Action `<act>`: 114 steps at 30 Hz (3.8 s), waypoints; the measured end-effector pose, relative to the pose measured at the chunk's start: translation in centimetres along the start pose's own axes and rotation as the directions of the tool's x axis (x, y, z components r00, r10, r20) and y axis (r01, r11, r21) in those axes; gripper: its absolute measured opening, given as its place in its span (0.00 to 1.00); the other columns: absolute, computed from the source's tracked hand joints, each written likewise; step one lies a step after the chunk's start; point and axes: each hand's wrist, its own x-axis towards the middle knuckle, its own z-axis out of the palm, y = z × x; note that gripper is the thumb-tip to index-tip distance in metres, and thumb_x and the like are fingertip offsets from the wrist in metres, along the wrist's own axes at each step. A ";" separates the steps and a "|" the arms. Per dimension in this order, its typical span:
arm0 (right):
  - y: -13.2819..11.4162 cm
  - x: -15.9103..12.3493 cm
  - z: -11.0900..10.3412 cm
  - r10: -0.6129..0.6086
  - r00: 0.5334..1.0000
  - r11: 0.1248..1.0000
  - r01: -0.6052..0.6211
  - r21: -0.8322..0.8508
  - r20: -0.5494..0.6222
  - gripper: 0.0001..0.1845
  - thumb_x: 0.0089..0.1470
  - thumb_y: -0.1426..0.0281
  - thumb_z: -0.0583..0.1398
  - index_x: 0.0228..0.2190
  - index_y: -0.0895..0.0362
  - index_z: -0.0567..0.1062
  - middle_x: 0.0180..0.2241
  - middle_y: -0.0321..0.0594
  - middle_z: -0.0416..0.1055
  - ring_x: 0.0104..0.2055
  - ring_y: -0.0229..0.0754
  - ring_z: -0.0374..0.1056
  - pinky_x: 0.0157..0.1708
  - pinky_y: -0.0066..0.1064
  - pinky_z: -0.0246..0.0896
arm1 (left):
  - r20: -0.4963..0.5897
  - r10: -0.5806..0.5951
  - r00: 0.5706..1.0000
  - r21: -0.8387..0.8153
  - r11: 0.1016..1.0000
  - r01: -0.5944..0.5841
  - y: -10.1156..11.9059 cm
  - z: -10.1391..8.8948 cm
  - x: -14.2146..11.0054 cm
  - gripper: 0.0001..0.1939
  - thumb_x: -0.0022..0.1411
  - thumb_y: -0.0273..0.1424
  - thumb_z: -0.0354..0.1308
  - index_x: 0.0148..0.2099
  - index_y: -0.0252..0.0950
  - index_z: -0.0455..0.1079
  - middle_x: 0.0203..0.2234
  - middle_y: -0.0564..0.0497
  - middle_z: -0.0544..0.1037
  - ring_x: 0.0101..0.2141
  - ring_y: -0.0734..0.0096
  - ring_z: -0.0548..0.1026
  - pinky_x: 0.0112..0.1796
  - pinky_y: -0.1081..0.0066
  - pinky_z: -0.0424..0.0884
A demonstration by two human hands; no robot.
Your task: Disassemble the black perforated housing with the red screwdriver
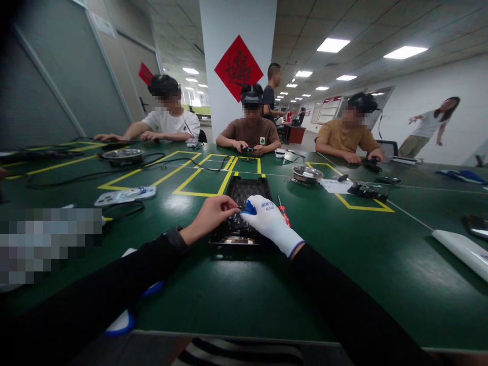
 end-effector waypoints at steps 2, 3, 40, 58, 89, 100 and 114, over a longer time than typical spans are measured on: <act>0.1 0.0 0.1 0.000 1.000 1.000 0.000 0.023 -0.003 0.10 0.45 0.62 0.60 0.27 0.56 0.68 0.30 0.38 0.66 0.32 0.39 0.61 0.33 0.30 0.54 | 0.028 0.010 1.000 -0.026 1.000 -0.010 0.0 0.0 0.0 0.09 0.52 0.35 0.59 0.32 0.33 0.73 0.23 0.52 0.74 0.23 0.77 0.66 0.25 0.76 0.60; 0.2 -0.1 0.1 -0.001 1.000 0.999 0.001 0.038 -0.001 0.10 0.46 0.62 0.60 0.29 0.56 0.69 0.31 0.38 0.66 0.33 0.40 0.62 0.34 0.30 0.54 | 0.044 0.018 0.999 -0.045 0.999 -0.016 0.0 0.0 0.0 0.09 0.52 0.34 0.58 0.32 0.33 0.73 0.23 0.52 0.74 0.23 0.78 0.66 0.25 0.76 0.60; 0.6 0.2 0.1 0.156 0.983 0.857 -0.182 0.483 0.093 0.11 0.40 0.69 0.59 0.31 0.58 0.73 0.26 0.35 0.71 0.25 0.34 0.62 0.27 0.27 0.58 | 0.115 0.161 0.980 -0.061 0.986 -0.154 0.4 -0.4 0.2 0.05 0.55 0.29 0.56 0.34 0.34 0.70 0.26 0.53 0.70 0.25 0.78 0.64 0.27 0.76 0.60; 0.6 0.1 -0.2 0.013 0.997 0.887 -0.046 0.459 0.076 0.08 0.46 0.68 0.57 0.29 0.59 0.72 0.27 0.35 0.69 0.29 0.36 0.62 0.32 0.28 0.56 | 0.166 0.171 0.971 -0.063 0.985 -0.163 0.1 -0.4 0.4 0.09 0.60 0.33 0.50 0.35 0.33 0.67 0.29 0.51 0.71 0.30 0.74 0.67 0.33 0.73 0.62; 1.4 0.1 0.2 0.243 0.970 0.910 -0.225 0.347 -0.007 0.11 0.38 0.65 0.62 0.27 0.58 0.75 0.26 0.37 0.73 0.28 0.37 0.67 0.30 0.28 0.60 | 0.096 0.145 0.985 0.043 0.988 -0.150 0.5 -0.4 0.0 0.04 0.55 0.29 0.54 0.33 0.33 0.67 0.25 0.53 0.69 0.25 0.77 0.65 0.27 0.75 0.60; 0.2 0.3 -0.6 0.195 0.980 0.952 -0.200 0.231 0.047 0.12 0.44 0.64 0.59 0.19 0.60 0.72 0.20 0.35 0.69 0.24 0.35 0.61 0.25 0.27 0.54 | 0.095 0.146 0.985 0.032 0.988 -0.150 0.3 -0.3 0.0 0.04 0.55 0.29 0.54 0.33 0.34 0.68 0.24 0.53 0.69 0.24 0.77 0.65 0.26 0.75 0.59; -0.2 -0.2 -0.6 0.031 0.994 0.990 -0.017 0.143 -0.100 0.10 0.48 0.65 0.59 0.31 0.57 0.75 0.30 0.39 0.71 0.33 0.39 0.66 0.35 0.31 0.58 | 0.068 0.137 0.988 0.047 0.989 -0.140 0.6 -0.5 -0.1 0.04 0.54 0.29 0.54 0.31 0.33 0.68 0.23 0.53 0.69 0.24 0.78 0.65 0.25 0.76 0.59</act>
